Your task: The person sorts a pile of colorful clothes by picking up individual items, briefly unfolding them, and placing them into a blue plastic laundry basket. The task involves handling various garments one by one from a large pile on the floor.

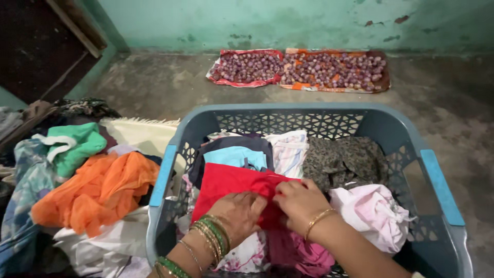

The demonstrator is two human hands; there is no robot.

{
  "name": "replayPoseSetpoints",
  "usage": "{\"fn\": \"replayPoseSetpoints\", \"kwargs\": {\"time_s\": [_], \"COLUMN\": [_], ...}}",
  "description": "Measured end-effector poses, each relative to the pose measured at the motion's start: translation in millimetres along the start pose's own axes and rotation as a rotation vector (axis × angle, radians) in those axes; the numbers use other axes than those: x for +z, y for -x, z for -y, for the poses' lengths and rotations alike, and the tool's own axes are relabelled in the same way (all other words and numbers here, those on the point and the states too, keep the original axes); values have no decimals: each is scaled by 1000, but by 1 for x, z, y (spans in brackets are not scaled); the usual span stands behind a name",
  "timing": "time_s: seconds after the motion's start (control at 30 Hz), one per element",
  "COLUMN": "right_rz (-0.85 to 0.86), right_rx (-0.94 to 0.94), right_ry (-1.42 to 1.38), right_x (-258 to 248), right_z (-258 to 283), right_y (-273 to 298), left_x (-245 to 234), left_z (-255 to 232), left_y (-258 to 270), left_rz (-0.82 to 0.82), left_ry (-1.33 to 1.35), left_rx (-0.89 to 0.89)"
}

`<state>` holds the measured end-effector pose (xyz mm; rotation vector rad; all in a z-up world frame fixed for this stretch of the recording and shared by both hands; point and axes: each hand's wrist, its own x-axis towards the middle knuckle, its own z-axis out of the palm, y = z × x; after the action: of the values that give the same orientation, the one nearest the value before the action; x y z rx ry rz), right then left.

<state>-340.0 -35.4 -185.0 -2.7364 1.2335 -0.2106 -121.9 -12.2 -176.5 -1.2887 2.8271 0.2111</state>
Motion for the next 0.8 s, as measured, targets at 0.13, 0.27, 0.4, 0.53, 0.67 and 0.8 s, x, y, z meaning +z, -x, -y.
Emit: {"fn": "replayPoseSetpoints", "kwargs": {"time_s": [0.13,0.27,0.4,0.53,0.67,0.8], "right_rz": [-108,-244,-64,-47,44,144], "right_rx": [216,43,-64,-71,259,452], "right_ry": [-184,-402,-954,-948,-690,-372], "right_x": [-9,-32,-63,-87,-95,-78], "right_z": [-20,-39,-61,-87,-121,-137], "right_y": [2,15,33,43,63,79], "left_x": [5,-15,-47,-63,-34,10], "left_z": [2,-2,-25,-47,-43,-41], "left_y": [5,-6,-32,-79,-103,-107], "left_rz": [-62,-275,-450,-577,-800,-755], "left_ry": [-152,-109,394,769,665,745], "left_rx": [152,24,-311,-583,-412,-310]}}
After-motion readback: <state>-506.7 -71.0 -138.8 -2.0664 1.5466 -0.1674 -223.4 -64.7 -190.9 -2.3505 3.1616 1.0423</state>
